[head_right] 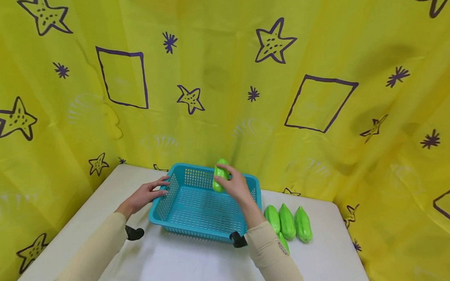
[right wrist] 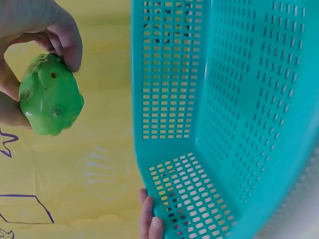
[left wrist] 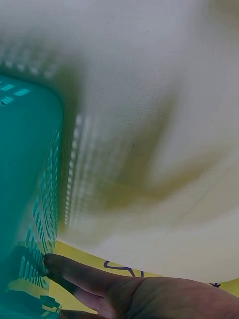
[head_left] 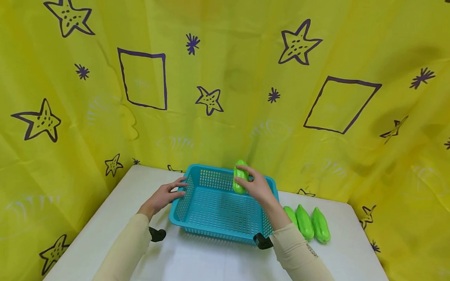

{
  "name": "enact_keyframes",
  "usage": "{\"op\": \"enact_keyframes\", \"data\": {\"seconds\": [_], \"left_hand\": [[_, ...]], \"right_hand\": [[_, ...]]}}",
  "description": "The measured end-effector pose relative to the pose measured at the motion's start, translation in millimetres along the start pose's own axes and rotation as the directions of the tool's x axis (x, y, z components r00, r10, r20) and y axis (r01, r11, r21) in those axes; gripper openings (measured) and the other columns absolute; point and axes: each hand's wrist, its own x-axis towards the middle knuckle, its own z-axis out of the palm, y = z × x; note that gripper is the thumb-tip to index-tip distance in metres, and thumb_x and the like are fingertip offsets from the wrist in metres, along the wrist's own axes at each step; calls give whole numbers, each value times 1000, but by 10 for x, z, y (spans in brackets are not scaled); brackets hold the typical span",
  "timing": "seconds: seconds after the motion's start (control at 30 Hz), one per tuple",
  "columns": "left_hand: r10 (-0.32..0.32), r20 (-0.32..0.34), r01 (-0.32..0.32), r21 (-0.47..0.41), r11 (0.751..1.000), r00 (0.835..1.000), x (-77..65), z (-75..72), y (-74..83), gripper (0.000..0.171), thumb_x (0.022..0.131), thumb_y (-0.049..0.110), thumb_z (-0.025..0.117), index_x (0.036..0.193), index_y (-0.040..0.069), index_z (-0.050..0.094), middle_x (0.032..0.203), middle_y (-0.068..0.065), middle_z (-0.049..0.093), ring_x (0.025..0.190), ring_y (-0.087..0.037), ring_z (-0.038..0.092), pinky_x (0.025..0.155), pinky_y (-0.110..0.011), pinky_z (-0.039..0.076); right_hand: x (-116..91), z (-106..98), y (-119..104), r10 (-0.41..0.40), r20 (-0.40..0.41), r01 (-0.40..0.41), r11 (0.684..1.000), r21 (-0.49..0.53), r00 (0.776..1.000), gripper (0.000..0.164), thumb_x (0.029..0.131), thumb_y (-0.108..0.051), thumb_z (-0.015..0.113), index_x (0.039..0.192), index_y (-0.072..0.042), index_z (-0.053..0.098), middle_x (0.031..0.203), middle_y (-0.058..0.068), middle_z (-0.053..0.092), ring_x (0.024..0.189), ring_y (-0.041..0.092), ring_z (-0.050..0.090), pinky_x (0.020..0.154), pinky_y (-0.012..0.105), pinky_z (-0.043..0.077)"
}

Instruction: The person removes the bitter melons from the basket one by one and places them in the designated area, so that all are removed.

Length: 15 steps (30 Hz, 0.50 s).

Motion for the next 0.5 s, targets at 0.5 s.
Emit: {"op": "enact_keyframes", "data": {"seconds": [0.5], "left_hand": [[-2, 2, 2, -11, 1000, 1000, 0, -4, -7, 49, 99, 27, 60, 143, 9, 50, 162, 2, 22, 144, -36, 26, 108, -58, 35]], "right_hand": [[-634, -363, 320, 87, -114, -83, 996, 35, 990, 53, 95, -42, 63, 143, -24, 51, 149, 19, 39, 130, 40, 45, 101, 54, 43]]}}
